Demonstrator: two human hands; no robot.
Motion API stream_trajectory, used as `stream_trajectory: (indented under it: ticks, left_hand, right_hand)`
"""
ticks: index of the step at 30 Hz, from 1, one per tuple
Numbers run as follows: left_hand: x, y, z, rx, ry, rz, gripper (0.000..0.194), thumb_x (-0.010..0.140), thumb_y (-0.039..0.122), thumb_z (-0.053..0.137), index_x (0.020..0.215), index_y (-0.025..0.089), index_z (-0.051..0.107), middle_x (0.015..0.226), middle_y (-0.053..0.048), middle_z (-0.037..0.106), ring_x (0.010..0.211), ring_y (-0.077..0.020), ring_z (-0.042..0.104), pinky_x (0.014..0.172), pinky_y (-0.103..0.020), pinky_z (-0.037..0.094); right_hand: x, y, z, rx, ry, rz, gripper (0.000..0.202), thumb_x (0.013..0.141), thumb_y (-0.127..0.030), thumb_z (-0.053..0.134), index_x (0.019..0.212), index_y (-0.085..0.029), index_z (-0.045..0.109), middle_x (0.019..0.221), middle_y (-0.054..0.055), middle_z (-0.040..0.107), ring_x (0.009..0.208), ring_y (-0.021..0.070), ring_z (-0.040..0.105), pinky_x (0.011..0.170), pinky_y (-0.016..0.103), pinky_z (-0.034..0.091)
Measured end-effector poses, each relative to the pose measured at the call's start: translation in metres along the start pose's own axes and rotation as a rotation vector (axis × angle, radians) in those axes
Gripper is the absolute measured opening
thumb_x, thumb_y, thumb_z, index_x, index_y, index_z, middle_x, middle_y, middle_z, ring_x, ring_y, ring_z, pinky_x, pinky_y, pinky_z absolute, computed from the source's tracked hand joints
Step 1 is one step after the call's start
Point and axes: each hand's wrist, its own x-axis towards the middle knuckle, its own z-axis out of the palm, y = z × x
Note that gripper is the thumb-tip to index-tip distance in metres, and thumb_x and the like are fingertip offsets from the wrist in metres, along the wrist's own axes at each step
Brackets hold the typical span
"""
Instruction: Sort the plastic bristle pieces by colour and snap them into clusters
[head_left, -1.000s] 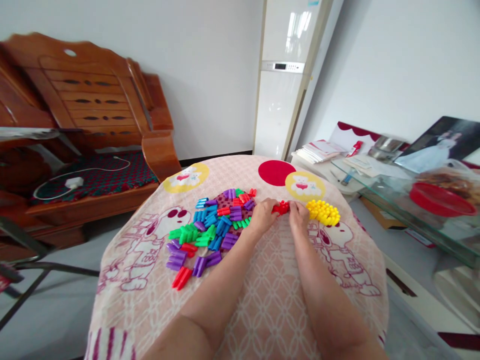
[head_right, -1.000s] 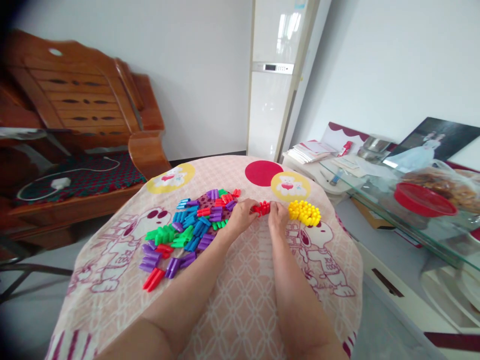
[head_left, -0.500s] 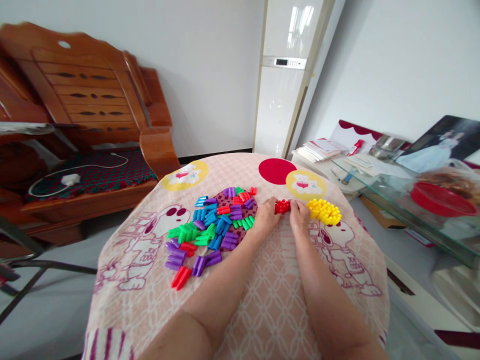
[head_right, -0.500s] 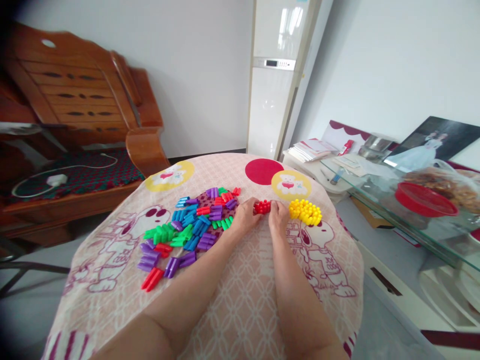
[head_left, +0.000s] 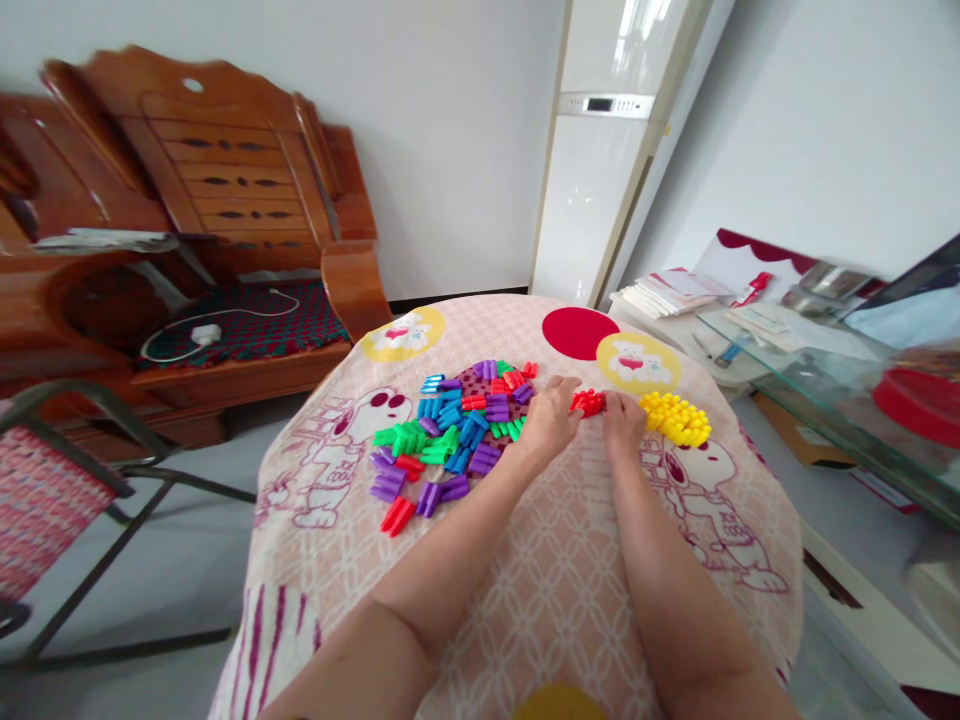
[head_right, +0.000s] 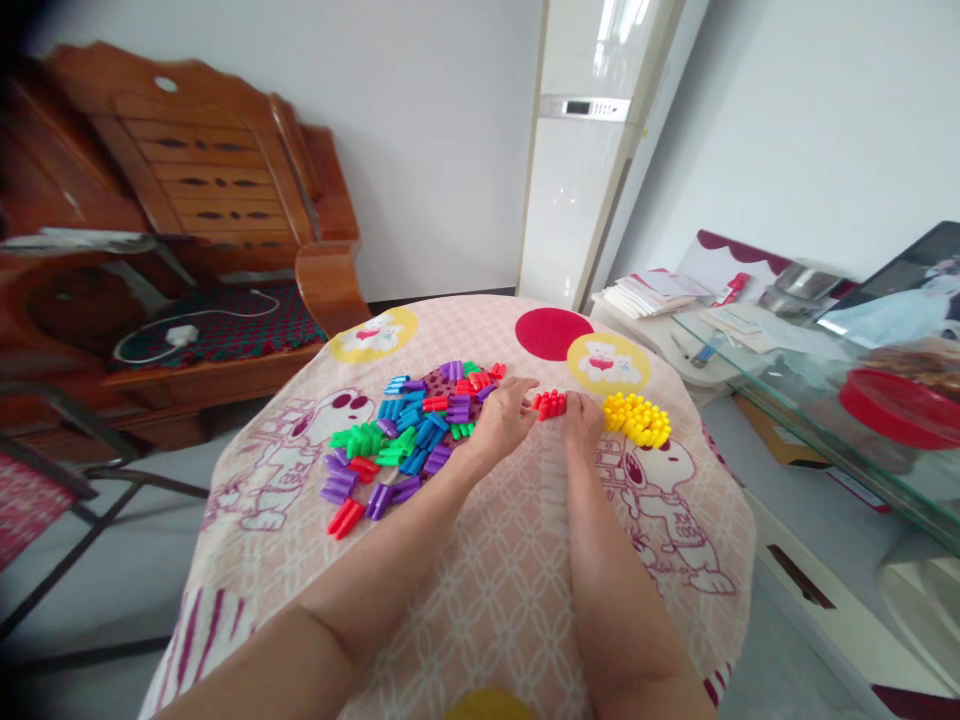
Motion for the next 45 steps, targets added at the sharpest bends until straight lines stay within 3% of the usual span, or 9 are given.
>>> stream_trajectory:
  ticks: [6,9,13,17,22,29,37,40,45]
  left_hand:
    - [-0.062,0.021,-0.062,0.102,-0.17,0.078,0.028,0.085,0.018,0.06,0.113,0.017,0.062,0.106,-0.008,0.068,0.093,-0.0189,0.065,0.083,-0.03,0.052]
    - [-0.104,0.009,-0.098,0.179,-0.216,-0.034,0.02,0.087,0.021,0.059,0.106,0.019,0.065,0.1,-0.006,0.069,0.088,-0.0175,0.065,0.077,-0.028,0.05]
    - [-0.154,-0.016,-0.144,0.378,-0.173,-0.28,0.015,0.088,0.024,0.057,0.099,0.02,0.066,0.097,-0.005,0.07,0.087,-0.019,0.065,0.075,-0.029,0.047]
    - [-0.185,-0.035,-0.173,0.504,-0.211,-0.452,0.016,0.086,0.03,0.059,0.097,0.021,0.065,0.091,-0.004,0.071,0.081,-0.0199,0.066,0.069,-0.028,0.044]
    - [-0.194,-0.045,-0.171,0.449,-0.208,-0.482,0.02,0.083,0.027,0.059,0.101,0.021,0.062,0.091,-0.004,0.071,0.082,-0.0193,0.066,0.069,-0.027,0.044]
    - [-0.166,-0.048,-0.154,0.575,-0.045,-0.408,0.027,0.09,0.035,0.051,0.109,0.021,0.064,0.1,-0.008,0.066,0.088,-0.0211,0.063,0.072,-0.029,0.046]
    - [-0.15,-0.061,-0.147,0.711,-0.147,-0.44,0.027,0.092,0.037,0.049,0.109,0.019,0.06,0.102,-0.011,0.063,0.091,-0.0264,0.063,0.07,-0.033,0.047]
    - [-0.145,-0.063,-0.15,0.684,-0.164,-0.455,0.028,0.091,0.037,0.05,0.109,0.018,0.06,0.102,-0.011,0.063,0.086,-0.0247,0.064,0.07,-0.032,0.047]
    - [-0.124,-0.061,-0.15,0.493,-0.055,-0.355,0.023,0.087,0.03,0.053,0.106,0.019,0.061,0.098,-0.007,0.063,0.088,-0.0203,0.063,0.081,-0.031,0.049]
  right_hand:
    - [0.002,0.008,0.002,-0.011,0.019,-0.048,0.038,0.08,-0.043,0.044,0.065,-0.018,0.067,0.06,0.004,0.063,0.065,0.019,0.054,0.065,0.03,0.041]
    - [0.004,0.013,0.003,0.021,0.016,-0.042,0.037,0.08,-0.042,0.045,0.069,-0.017,0.07,0.064,0.005,0.066,0.066,0.0197,0.056,0.065,0.03,0.044]
    - [0.006,0.017,0.003,0.026,0.015,-0.018,0.036,0.079,-0.041,0.047,0.072,-0.016,0.072,0.063,0.006,0.066,0.068,0.0214,0.059,0.065,0.031,0.046]
    - [0.008,0.018,0.004,0.038,0.021,-0.013,0.035,0.079,-0.039,0.048,0.073,-0.016,0.073,0.062,0.005,0.066,0.069,0.022,0.06,0.065,0.031,0.048]
    - [0.008,0.021,0.005,0.054,0.015,-0.004,0.035,0.079,-0.039,0.048,0.075,-0.015,0.073,0.064,0.005,0.067,0.069,0.0221,0.06,0.065,0.032,0.048]
    - [0.007,0.02,0.004,0.052,-0.002,-0.013,0.038,0.079,-0.042,0.048,0.079,-0.015,0.074,0.065,0.006,0.067,0.07,0.0224,0.06,0.066,0.032,0.048]
    - [0.003,0.013,0.001,0.052,-0.016,-0.016,0.039,0.081,-0.043,0.047,0.077,-0.015,0.073,0.063,0.005,0.066,0.068,0.0215,0.058,0.065,0.031,0.046]
    - [0.003,0.011,0.002,0.052,-0.01,-0.004,0.038,0.08,-0.043,0.048,0.073,-0.016,0.072,0.062,0.005,0.065,0.068,0.021,0.057,0.064,0.03,0.046]
    - [0.003,0.01,0.002,0.063,-0.019,0.019,0.037,0.08,-0.043,0.048,0.069,-0.016,0.07,0.06,0.005,0.063,0.067,0.0205,0.057,0.064,0.03,0.045]
